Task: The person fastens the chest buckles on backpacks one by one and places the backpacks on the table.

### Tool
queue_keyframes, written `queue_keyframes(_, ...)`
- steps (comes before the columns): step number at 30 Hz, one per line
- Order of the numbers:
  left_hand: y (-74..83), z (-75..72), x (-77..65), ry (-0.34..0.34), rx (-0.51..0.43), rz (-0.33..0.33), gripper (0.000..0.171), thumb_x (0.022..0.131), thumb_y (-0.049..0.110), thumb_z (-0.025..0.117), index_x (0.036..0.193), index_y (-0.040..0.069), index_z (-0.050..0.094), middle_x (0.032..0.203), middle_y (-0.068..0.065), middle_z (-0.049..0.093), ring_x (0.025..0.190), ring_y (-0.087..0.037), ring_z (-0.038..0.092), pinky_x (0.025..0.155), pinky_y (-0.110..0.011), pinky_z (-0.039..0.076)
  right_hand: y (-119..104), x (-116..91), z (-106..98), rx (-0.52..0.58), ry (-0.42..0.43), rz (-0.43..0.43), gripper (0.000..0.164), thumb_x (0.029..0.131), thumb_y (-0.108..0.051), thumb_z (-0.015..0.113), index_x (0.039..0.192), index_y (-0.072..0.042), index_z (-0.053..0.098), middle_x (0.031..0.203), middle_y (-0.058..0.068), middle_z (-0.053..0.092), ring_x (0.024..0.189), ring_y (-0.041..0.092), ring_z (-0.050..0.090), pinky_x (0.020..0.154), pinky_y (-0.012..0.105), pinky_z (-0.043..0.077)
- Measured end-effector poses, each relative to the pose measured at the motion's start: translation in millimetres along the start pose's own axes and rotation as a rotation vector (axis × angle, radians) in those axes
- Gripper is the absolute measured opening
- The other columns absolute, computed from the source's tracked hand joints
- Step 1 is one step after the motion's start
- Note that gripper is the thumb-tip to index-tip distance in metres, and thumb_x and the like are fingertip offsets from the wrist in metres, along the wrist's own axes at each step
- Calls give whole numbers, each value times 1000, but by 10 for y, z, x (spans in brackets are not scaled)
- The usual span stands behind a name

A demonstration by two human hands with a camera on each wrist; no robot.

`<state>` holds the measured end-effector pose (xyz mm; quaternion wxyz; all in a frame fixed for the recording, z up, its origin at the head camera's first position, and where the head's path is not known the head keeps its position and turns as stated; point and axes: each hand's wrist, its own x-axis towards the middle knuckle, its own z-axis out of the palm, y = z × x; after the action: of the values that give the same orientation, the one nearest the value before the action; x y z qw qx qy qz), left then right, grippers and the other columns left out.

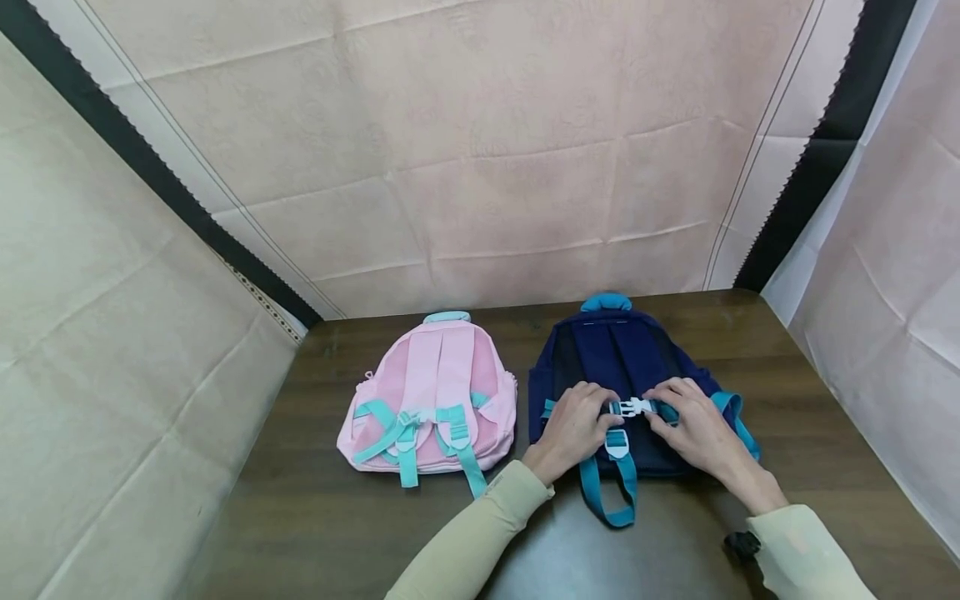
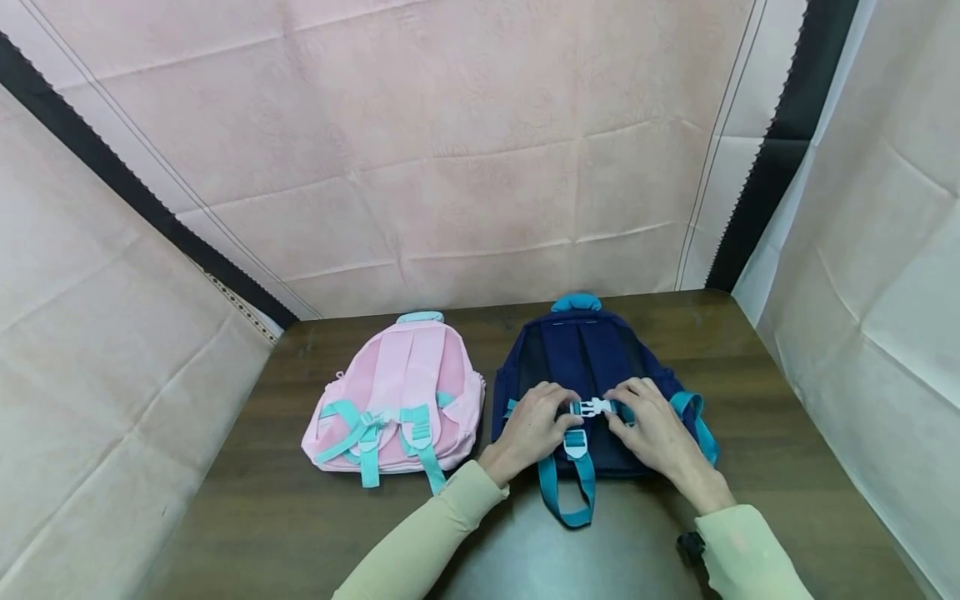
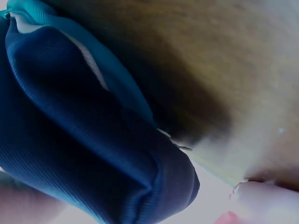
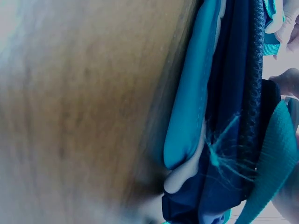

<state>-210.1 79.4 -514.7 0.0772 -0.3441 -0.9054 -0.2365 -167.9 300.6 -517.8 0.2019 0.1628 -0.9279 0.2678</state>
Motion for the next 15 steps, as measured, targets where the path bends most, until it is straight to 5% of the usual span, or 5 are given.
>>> queue_keyframes(15, 36, -5, 46, -1, 53, 47, 24, 105, 31, 75, 121, 14, 80, 114, 3, 80, 100, -12, 68, 87, -18, 52, 11, 14, -16, -19, -26, -18, 25, 87, 0, 86, 111, -1, 80, 111, 12, 75, 104, 28, 62, 85, 50, 58)
